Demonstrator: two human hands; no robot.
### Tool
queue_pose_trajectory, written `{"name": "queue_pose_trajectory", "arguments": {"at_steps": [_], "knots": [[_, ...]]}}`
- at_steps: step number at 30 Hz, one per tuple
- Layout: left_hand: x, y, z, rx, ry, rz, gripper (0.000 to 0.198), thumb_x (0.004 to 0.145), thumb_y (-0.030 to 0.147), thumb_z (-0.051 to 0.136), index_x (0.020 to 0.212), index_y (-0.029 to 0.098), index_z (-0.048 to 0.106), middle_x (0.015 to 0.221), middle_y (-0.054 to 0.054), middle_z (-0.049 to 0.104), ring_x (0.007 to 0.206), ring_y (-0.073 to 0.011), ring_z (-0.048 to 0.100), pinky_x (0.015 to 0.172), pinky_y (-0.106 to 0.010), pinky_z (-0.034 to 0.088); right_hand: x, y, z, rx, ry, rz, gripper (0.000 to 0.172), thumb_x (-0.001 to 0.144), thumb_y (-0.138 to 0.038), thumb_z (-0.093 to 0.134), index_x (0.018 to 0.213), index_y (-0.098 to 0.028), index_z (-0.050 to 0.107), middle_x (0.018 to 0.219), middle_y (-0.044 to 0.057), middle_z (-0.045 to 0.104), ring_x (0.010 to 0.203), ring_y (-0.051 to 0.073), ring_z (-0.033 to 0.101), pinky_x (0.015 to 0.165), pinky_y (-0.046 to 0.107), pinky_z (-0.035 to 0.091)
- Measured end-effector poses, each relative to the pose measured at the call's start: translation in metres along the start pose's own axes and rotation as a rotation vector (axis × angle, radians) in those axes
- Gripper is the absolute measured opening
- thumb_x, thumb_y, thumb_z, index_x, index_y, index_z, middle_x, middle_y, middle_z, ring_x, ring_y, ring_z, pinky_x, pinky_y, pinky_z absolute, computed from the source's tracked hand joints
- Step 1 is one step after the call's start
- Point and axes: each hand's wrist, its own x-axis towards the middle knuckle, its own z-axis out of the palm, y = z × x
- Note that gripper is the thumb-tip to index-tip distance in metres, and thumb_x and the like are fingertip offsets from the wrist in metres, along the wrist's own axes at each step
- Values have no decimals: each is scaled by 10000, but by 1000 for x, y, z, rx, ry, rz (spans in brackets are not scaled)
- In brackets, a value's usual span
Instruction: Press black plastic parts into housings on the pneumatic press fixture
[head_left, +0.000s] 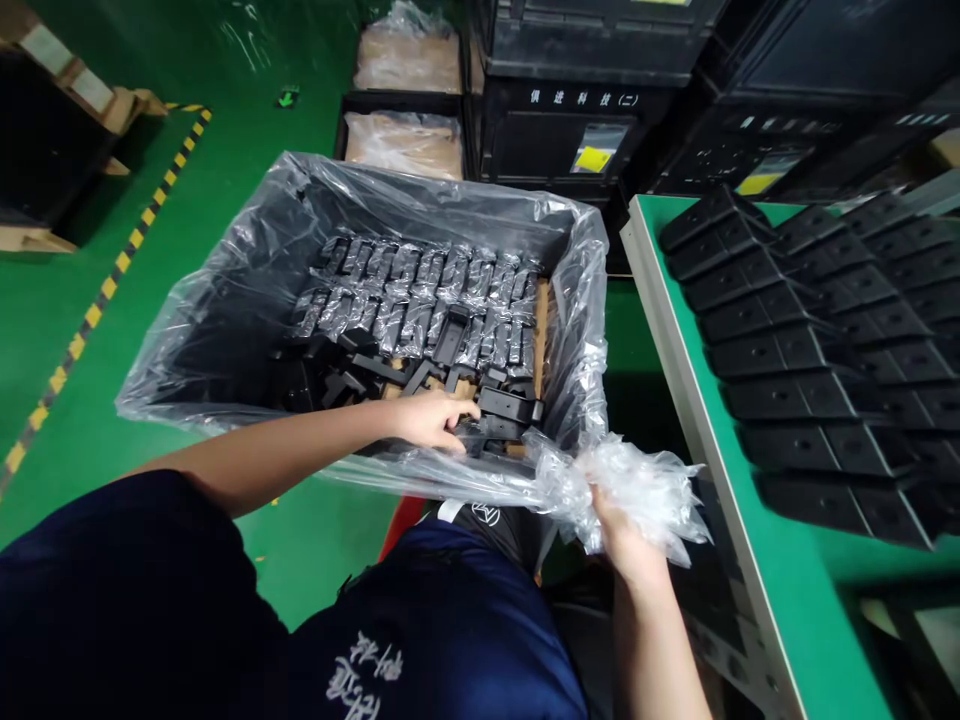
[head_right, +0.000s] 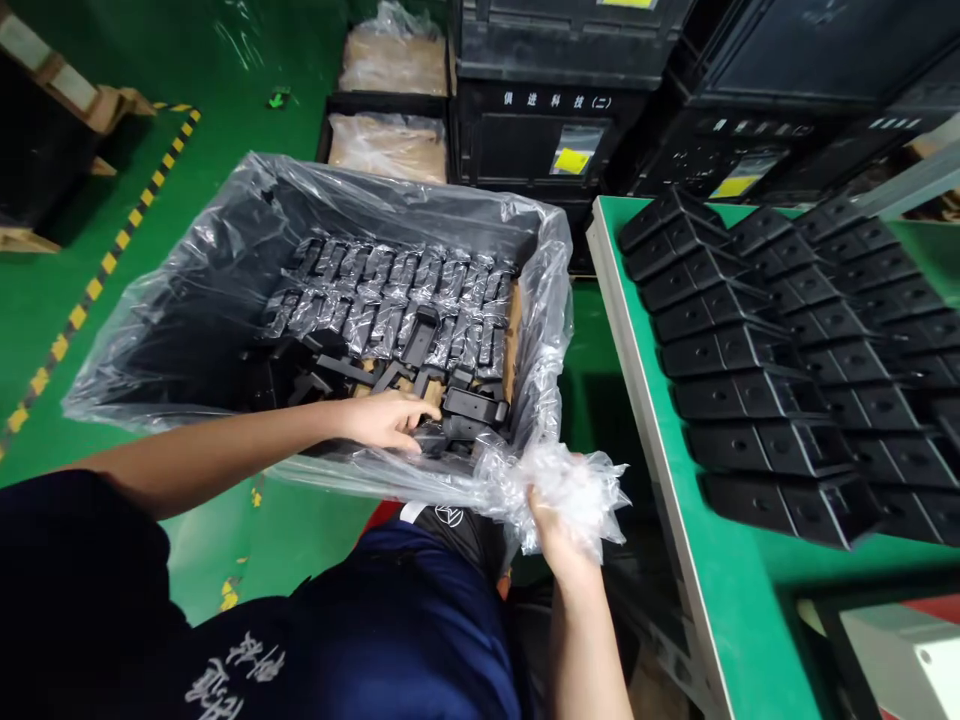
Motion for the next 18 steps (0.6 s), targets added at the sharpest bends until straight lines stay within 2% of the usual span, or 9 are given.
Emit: {"name": "queue_pose_trajectory", "arguments": {"at_steps": [3,5,7,10,13,15,18], "knots": [[0,6,-2,25,-49,-2,229,716,88,641,933,150,678,709,-9,618,621,-130,550,594,-237,402,3,-14,0,79,-27,-56,512,637,-461,714,1066,-220,571,963,77,647,874,295,652,833,551,524],[-3,12,-6,16,-23,1,202,678,1,582,793,140,672,684,-10,618,607,-120,542,586,-232,398,2,-26,1,122,-88,-73,521,661,-385,718,1134,-242,554,1014,82,661,897,282,662,812,478,545],[-7,20,-9,0,12,17,224,663,-33,535,730,141,660,690,-11,624,609,-104,542,592,-219,411,-1,-37,4,154,-148,-67,520,687,-338,707,1178,-250,558,1063,89,675,917,269,674,811,414,557],[-12,30,-10,-280,67,33,142,681,30,571,719,140,652,669,-5,622,579,-86,534,558,-197,426,-2,-51,12,131,-226,-93,513,723,-301,655,1225,-237,572,1077,77,688,929,250,683,846,372,554],[-12,37,-11,-686,122,-52,42,650,109,647,671,133,619,570,19,572,518,-75,500,504,-190,410,4,-60,21,55,-425,-246,569,729,-249,606,1293,-233,539,1155,72,670,1012,256,665,927,394,520],[-11,38,-14,-768,152,-112,69,643,139,658,652,134,590,540,32,548,483,-68,477,477,-190,397,11,-63,24,38,-528,-316,597,732,-227,590,1324,-235,510,1201,80,649,1055,264,648,955,413,499],[-14,42,-21,-801,181,-112,101,636,159,686,668,134,593,565,27,565,491,-65,479,478,-191,396,16,-64,23,77,-540,-258,571,766,-244,606,1326,-241,494,1189,84,647,1044,258,647,952,415,494]]}}
